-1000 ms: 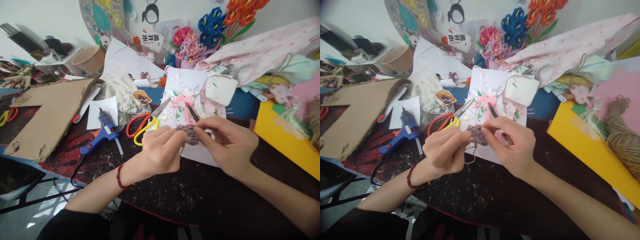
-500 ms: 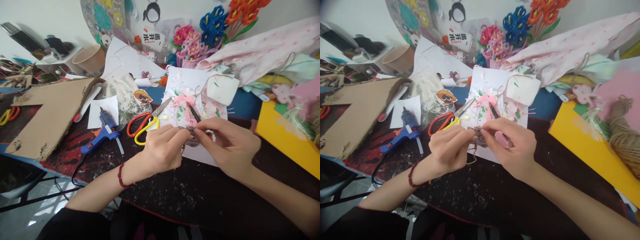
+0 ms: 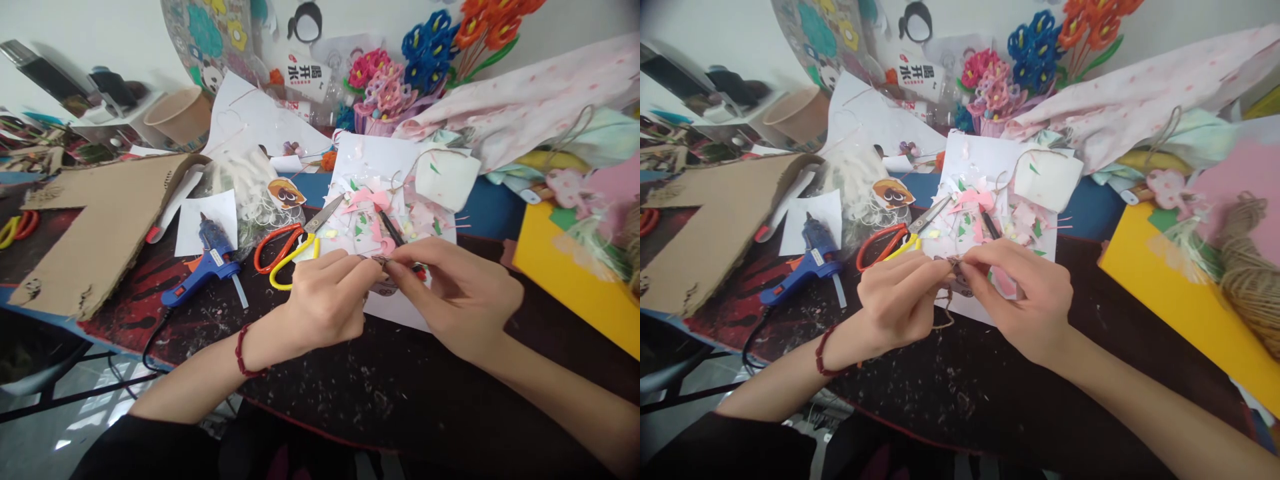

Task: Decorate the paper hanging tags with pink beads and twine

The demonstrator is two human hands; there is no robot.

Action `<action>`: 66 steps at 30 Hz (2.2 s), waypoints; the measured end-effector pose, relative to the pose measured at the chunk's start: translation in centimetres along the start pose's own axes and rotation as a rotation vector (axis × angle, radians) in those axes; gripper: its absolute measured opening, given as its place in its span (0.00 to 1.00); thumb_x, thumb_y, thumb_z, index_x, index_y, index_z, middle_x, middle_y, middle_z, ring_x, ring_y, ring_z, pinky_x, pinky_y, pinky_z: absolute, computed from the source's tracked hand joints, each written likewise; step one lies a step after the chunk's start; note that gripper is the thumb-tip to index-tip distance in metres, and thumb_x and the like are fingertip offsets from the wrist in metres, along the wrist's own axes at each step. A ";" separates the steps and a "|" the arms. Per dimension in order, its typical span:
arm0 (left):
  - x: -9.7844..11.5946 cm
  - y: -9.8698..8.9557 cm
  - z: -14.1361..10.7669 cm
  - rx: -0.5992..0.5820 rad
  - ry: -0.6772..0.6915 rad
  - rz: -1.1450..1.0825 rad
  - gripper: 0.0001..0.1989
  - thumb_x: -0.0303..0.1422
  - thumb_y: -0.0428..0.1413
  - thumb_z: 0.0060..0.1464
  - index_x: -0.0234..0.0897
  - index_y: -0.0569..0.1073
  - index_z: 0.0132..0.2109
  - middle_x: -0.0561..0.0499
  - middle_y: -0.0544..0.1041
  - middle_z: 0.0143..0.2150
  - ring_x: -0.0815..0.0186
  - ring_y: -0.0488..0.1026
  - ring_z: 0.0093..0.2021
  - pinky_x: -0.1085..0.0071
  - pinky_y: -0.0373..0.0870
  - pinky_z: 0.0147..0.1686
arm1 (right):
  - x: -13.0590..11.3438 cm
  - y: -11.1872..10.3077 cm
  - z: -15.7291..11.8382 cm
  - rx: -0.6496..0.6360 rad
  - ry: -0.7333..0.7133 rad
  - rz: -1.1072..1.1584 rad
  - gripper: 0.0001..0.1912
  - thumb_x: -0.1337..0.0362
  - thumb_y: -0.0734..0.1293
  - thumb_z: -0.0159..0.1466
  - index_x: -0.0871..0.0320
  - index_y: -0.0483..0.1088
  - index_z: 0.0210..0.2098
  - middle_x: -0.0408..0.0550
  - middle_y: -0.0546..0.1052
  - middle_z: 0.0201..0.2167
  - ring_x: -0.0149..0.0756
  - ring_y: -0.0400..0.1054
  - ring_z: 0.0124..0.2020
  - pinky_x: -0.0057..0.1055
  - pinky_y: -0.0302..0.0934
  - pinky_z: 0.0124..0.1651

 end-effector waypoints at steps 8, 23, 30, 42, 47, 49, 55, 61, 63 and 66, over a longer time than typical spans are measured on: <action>0.0 -0.1 0.1 0.012 0.009 -0.034 0.12 0.17 0.46 0.54 0.36 0.68 0.32 0.56 0.66 0.21 0.72 0.58 0.21 0.73 0.55 0.23 | 0.1 -0.1 -0.1 -0.007 0.037 0.011 0.09 0.72 0.70 0.60 0.52 0.76 0.37 0.43 0.79 0.31 0.33 0.72 0.29 0.33 0.68 0.33; 0.0 -0.3 0.0 0.034 -0.003 -0.057 0.10 0.17 0.49 0.53 0.35 0.68 0.33 0.56 0.67 0.22 0.72 0.58 0.22 0.73 0.56 0.23 | -0.1 -0.2 0.0 -0.012 0.019 -0.012 0.10 0.73 0.70 0.60 0.52 0.75 0.38 0.43 0.79 0.31 0.33 0.72 0.29 0.33 0.67 0.33; 0.0 -0.2 0.0 0.032 0.000 -0.041 0.10 0.17 0.48 0.53 0.36 0.67 0.32 0.56 0.66 0.22 0.72 0.57 0.23 0.72 0.56 0.23 | -0.1 -0.2 -0.1 -0.005 0.016 0.006 0.11 0.74 0.70 0.59 0.53 0.76 0.38 0.43 0.79 0.31 0.32 0.72 0.30 0.33 0.67 0.34; 0.0 0.2 0.0 -0.018 -0.016 -0.023 0.12 0.15 0.47 0.51 0.35 0.67 0.31 0.55 0.67 0.22 0.71 0.57 0.23 0.72 0.55 0.23 | -0.5 0.1 -0.1 -0.023 -0.046 -0.027 0.11 0.76 0.70 0.60 0.54 0.75 0.38 0.43 0.78 0.31 0.31 0.71 0.29 0.31 0.65 0.32; 0.1 -0.4 -0.1 0.026 0.028 -0.020 0.10 0.17 0.50 0.55 0.37 0.68 0.34 0.56 0.67 0.22 0.71 0.59 0.22 0.72 0.56 0.23 | 0.6 -0.2 0.1 0.017 0.037 -0.002 0.09 0.73 0.70 0.60 0.53 0.75 0.37 0.42 0.77 0.30 0.31 0.70 0.28 0.31 0.64 0.30; 0.0 -0.8 0.0 0.058 0.047 0.031 0.08 0.19 0.52 0.56 0.37 0.69 0.34 0.57 0.64 0.20 0.71 0.57 0.21 0.71 0.53 0.22 | 0.6 -0.7 0.4 0.051 -0.016 -0.054 0.09 0.73 0.70 0.61 0.53 0.75 0.38 0.42 0.78 0.30 0.31 0.71 0.28 0.31 0.64 0.30; -2.0 -0.7 0.1 0.014 -0.135 0.224 0.05 0.23 0.55 0.59 0.34 0.76 0.38 0.52 0.74 0.27 0.69 0.67 0.28 0.70 0.62 0.28 | -1.1 -2.0 1.1 0.104 -0.438 -0.363 0.19 0.80 0.70 0.57 0.55 0.74 0.44 0.46 0.80 0.34 0.36 0.76 0.35 0.32 0.71 0.37; -2.9 1.1 -0.2 -0.334 -0.195 0.398 0.12 0.27 0.53 0.60 0.35 0.77 0.48 0.48 0.79 0.40 0.58 0.69 0.40 0.63 0.65 0.34 | -1.7 -2.8 1.0 0.113 -0.590 -0.458 0.23 0.83 0.70 0.55 0.55 0.76 0.45 0.49 0.80 0.34 0.40 0.76 0.35 0.37 0.72 0.36; -3.0 1.1 -0.2 -0.386 -0.207 0.373 0.15 0.32 0.53 0.61 0.33 0.75 0.53 0.45 0.78 0.48 0.52 0.69 0.47 0.57 0.67 0.41 | -1.8 -2.9 0.8 0.102 -0.608 -0.460 0.23 0.83 0.67 0.56 0.55 0.76 0.45 0.49 0.80 0.35 0.40 0.76 0.36 0.37 0.72 0.37; -3.0 0.1 0.3 -0.329 -0.252 0.250 0.17 0.32 0.54 0.61 0.34 0.73 0.56 0.43 0.76 0.55 0.50 0.69 0.52 0.53 0.65 0.47 | -2.0 -2.9 0.6 0.079 -0.645 -0.443 0.22 0.84 0.64 0.57 0.57 0.76 0.44 0.50 0.80 0.35 0.40 0.76 0.37 0.38 0.73 0.38</action>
Point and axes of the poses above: each hand's wrist, its own z-axis towards the middle knuckle, its own y-axis out of the palm, x = y × z, the point moved 5 cm from there along z, towards the middle knuckle
